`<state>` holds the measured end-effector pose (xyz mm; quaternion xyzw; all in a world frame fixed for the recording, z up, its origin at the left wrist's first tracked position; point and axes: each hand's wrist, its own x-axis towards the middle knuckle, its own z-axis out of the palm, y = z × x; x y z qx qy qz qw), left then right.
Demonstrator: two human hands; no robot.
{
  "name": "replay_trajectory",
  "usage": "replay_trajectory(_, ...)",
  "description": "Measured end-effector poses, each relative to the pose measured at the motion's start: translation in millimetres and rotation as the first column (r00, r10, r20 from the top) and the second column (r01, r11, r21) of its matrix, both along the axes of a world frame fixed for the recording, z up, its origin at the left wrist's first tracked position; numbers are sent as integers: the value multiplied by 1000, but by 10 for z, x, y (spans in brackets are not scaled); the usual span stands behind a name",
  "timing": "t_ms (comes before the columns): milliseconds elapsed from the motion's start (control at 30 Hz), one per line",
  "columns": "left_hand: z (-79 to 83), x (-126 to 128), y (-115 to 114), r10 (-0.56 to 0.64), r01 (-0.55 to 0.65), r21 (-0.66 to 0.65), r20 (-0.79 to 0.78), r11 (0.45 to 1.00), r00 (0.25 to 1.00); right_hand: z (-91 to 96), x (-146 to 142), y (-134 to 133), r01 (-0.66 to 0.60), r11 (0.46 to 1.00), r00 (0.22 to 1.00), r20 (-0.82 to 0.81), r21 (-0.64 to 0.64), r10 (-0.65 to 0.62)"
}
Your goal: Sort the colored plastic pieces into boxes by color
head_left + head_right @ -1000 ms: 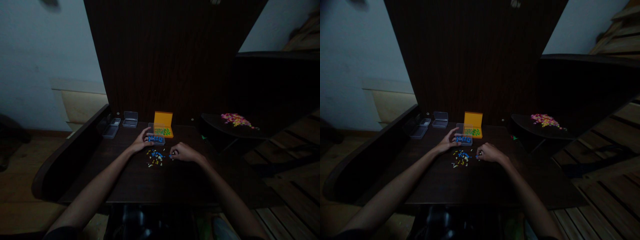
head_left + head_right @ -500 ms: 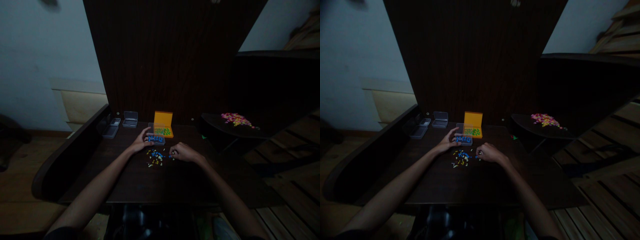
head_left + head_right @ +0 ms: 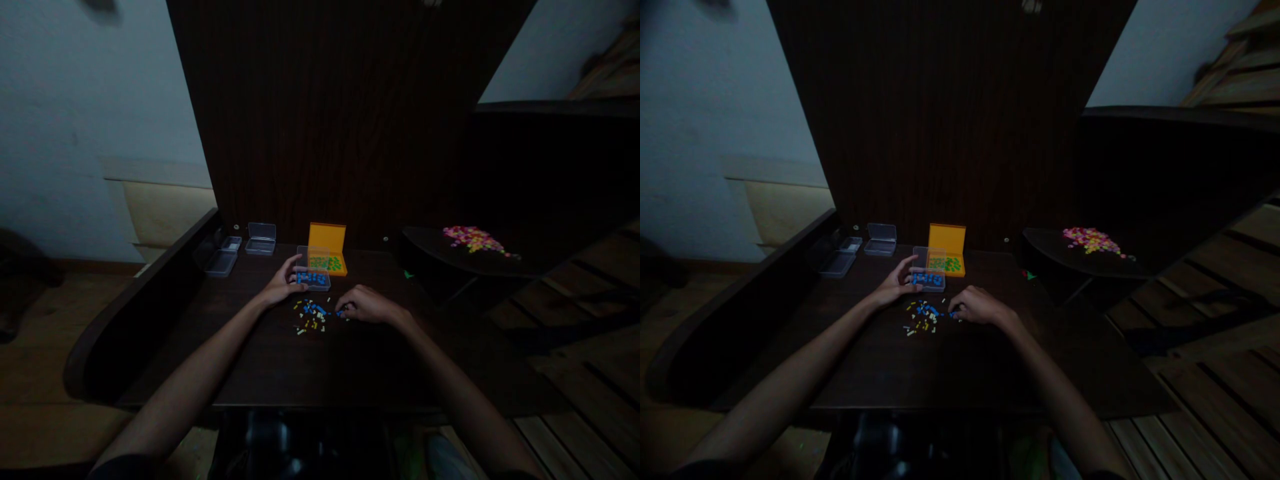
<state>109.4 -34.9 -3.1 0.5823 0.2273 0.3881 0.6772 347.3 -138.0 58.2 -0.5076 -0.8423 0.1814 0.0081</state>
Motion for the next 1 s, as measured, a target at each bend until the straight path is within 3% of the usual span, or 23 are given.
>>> replay_trajectory(167, -7, 1, -2, -3, 3, 10, 7, 1000, 1000, -74, 23, 25, -62, 993, 997, -40, 98, 66)
replay_trajectory(433, 17, 4, -14, 5, -5, 8, -6, 1000, 1000, -61, -12, 9, -106, 991, 992, -62, 79, 111)
replay_trajectory(633, 27, 0, -21, -24, 23, 20, 20, 1000, 1000, -92, -19, -16, -59, 994, 997, -44, 92, 63)
replay_trajectory(767, 26, 3, -21, -17, 17, 15, 4, 1000, 1000, -2, -29, 1, -55, 991, 993, -94, 122, 67)
replay_trajectory(1000, 20, 2, -14, 0, 0, 24, -24, 1000, 1000, 256, -204, 255, 56, 946, 990, -141, 318, -11)
